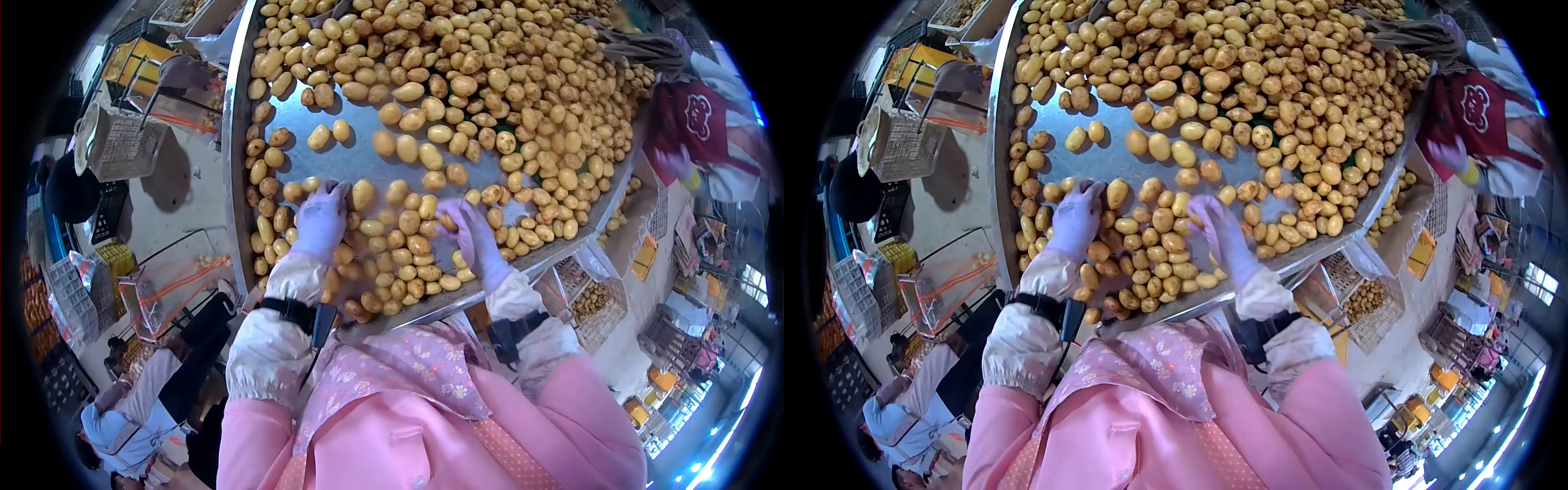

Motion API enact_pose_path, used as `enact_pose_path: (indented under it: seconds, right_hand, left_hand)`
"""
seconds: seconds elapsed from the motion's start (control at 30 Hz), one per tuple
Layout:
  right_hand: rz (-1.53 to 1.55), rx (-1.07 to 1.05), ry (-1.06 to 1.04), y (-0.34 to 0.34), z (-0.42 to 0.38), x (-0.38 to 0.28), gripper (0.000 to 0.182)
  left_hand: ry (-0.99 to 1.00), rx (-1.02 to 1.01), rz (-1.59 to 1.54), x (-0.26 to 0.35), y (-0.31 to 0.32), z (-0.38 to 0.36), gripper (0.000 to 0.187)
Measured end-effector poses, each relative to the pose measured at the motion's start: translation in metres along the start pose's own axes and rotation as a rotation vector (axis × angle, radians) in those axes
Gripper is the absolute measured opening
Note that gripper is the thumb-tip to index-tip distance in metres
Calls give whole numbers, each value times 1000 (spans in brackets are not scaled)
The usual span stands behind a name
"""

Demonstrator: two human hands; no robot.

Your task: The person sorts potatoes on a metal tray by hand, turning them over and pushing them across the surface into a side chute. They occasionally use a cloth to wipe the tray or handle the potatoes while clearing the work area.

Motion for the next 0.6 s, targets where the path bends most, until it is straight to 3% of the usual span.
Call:
enact_pose_path:
  seconds: [0.03, 0.1, 0.17, 0.2, 0.23, 0.27, 0.3, 0.33, 0.37, 0.43, 0.5, 0.53, 0.57, 0.6]
  right_hand:
    - [209, -79, 211, -3, -15, 19, 32]
    - [179, -161, 284, -15, -42, 32, 36]
    - [150, -247, 351, -12, -71, 41, 41]
    - [232, -180, 334, -8, -85, 34, 47]
    - [313, -114, 320, -2, -97, 25, 54]
    - [486, -95, 332, 8, -106, 15, 59]
    - [651, -79, 342, 20, -110, 16, 51]
    - [391, 28, 263, 12, -113, 34, 48]
    - [132, 131, 178, 6, -116, 52, 44]
    - [508, 220, 479, -32, -148, 96, 41]
    - [326, 334, 365, -105, -193, 126, 39]
    - [4, 366, 416, -147, -219, 162, 39]
    - [-319, 393, 457, -179, -234, 185, 39]
    - [-319, 396, 450, -191, -234, 183, 39]
  left_hand:
    - [-53, -92, 16, 1, 12, 5, 32]
    - [-40, -85, 56, 6, 16, 10, 26]
    - [-83, -16, -100, 3, 9, 14, 21]
    - [57, 104, -179, 37, -6, 6, 22]
    - [42, 9, -316, 52, 8, -10, 31]
    - [27, -222, -592, 100, 11, -26, 42]
    - [121, -436, -501, 131, 34, -53, 52]
    - [419, -510, -549, 162, 49, -80, 56]
    - [432, -581, -625, 171, 60, -107, 61]
    - [625, -530, -418, 140, 83, -145, 58]
    - [758, -558, -169, 103, 59, -162, 55]
    - [684, -596, -170, 74, 54, -167, 52]
    - [746, -526, -156, 65, 39, -169, 51]
    - [541, -544, -296, 52, 30, -159, 47]
Point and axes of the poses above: each hand's wrist, its own z-axis towards the middle knuckle, its own y-axis out of the palm, x = y × z, the point moved 7 cm from there along z, towards the middle knuckle, and after that the axes turned 14 degrees about -z, right-handed, at the moved point
